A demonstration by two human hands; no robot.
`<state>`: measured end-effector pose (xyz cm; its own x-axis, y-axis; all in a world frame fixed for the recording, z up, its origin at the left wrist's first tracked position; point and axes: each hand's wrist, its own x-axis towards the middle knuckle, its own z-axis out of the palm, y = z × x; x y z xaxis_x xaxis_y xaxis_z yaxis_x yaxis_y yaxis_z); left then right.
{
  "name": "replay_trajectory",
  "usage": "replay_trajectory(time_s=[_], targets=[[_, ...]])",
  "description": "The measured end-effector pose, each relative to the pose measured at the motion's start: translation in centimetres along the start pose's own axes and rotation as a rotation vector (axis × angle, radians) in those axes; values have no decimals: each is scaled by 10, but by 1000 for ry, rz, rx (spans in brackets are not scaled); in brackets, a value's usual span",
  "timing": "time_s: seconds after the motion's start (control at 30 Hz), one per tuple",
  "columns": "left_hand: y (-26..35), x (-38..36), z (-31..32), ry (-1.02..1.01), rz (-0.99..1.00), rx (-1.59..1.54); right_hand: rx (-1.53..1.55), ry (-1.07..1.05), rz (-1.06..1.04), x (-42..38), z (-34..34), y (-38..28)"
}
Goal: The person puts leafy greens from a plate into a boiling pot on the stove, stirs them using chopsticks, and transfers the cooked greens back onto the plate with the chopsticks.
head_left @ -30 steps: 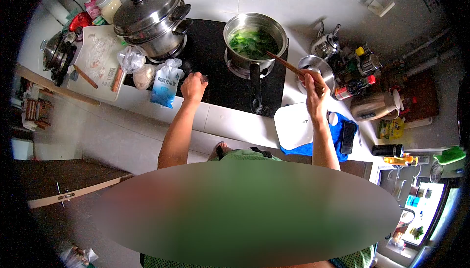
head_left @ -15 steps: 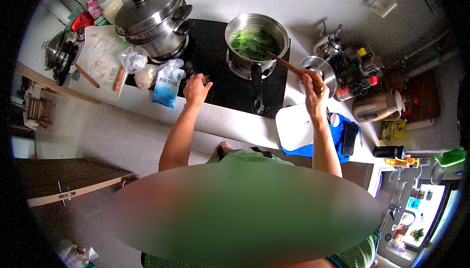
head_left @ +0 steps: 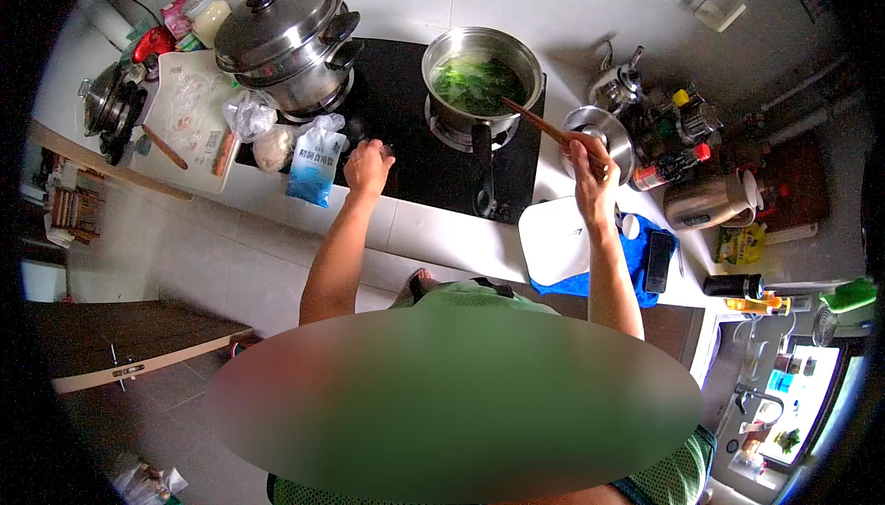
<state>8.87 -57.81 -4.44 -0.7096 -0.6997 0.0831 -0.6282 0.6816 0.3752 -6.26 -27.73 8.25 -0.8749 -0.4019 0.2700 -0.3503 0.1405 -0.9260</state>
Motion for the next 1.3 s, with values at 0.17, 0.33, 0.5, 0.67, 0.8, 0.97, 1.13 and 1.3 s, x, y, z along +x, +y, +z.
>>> replay_trajectory(time_s=[0.17,0.33,0.5,0.67,0.8,0.97,1.13,1.3], targets=[[-2,1,1,3,18,11,-46,-9,2,0,0,2],[0,0,0,17,21,13,-8,0,-21,0,1,3],[-1,1,1,-3,21,16,20,-6,-15,1,1,3],[-2,1,2,1,24,14,-32,-9,-27,0,2,0],[-3,2,3,-3,28,13,-26,-9,-14,0,3,-2],[-1,1,1,-2,26,29,-69,-71,10,1,1,-5],[-1,2,1,-10,20,33,-82,-56,-26,4,4,-4],[-6,3,7,16,49,36,-94,-42,-77,15,7,-13]])
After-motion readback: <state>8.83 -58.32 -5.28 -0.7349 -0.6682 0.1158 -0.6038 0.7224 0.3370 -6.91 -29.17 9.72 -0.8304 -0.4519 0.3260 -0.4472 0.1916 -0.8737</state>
